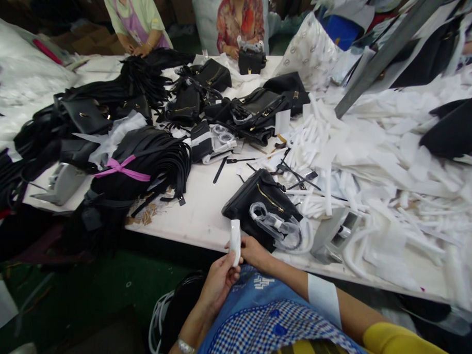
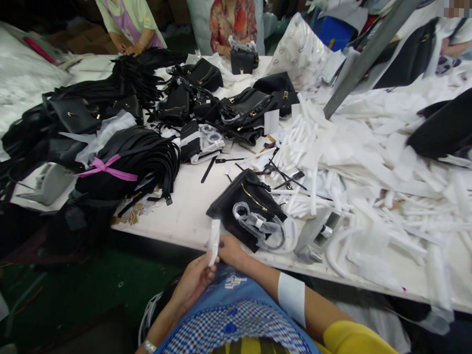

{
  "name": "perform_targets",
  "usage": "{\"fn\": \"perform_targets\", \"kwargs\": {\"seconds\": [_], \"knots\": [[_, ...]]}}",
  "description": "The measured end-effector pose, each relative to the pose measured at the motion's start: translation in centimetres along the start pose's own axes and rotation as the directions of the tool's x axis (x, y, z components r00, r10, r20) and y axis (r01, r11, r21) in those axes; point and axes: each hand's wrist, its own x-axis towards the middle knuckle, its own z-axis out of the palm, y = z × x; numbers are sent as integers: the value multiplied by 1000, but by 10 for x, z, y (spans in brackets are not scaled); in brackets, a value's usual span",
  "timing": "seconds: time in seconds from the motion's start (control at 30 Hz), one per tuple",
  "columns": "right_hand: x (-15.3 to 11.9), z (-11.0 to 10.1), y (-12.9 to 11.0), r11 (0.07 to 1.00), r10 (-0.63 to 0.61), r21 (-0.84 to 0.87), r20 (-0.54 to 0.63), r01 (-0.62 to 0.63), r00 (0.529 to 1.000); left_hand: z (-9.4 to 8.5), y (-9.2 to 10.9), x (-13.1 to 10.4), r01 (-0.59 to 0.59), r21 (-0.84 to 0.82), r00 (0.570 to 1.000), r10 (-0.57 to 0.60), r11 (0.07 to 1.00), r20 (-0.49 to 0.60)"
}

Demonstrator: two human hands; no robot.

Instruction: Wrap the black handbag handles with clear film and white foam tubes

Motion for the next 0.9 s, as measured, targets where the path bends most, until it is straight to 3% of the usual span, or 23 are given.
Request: {"fn": "perform_targets", "kwargs": {"seconds": [0.17,0.27,0.33,0.47,0.53,0.6,0.67,0.73,0.77,0.83,0.87,0.9], "knots": [[-6,-4,-8,973,73,218,4,-72,997,-1,-8,7,-42,9,998,42,999,-38],[-17,-9,-17,869,76,481,106,-118,991,-5,-13,13,-91,67,995,94,994,-43],[-22,-9,-21,848,37,517,167,-119,985,-9,-16,17,-127,152,991,131,980,-14],[-17,-17,-26,986,-80,153,75,68,994,-22,-18,28,-204,383,976,216,901,13],[-12,-36,-31,982,-177,-66,-29,175,984,-36,-14,37,-248,502,953,302,828,-26],[-6,-68,-37,936,-288,-269,-214,227,934,-54,-2,48,-287,613,915,400,736,-52],[0,-110,-41,860,-397,-482,-426,168,813,-72,14,59,-313,704,874,484,637,-50],[6,-150,-41,767,-469,-642,-539,19,700,-82,32,67,-313,816,818,574,486,-28],[9,-166,-38,730,-462,-680,-569,-73,680,-83,39,69,-313,869,775,632,382,1],[12,-188,-30,683,-370,-689,-612,-241,699,-78,48,69,-315,929,677,732,195,76],[14,-194,-25,671,-308,-677,-625,-302,717,-71,47,70,-330,929,658,746,166,100],[15,-196,-21,661,-255,-668,-628,-342,735,-63,44,71,-355,912,684,722,206,103]]}}
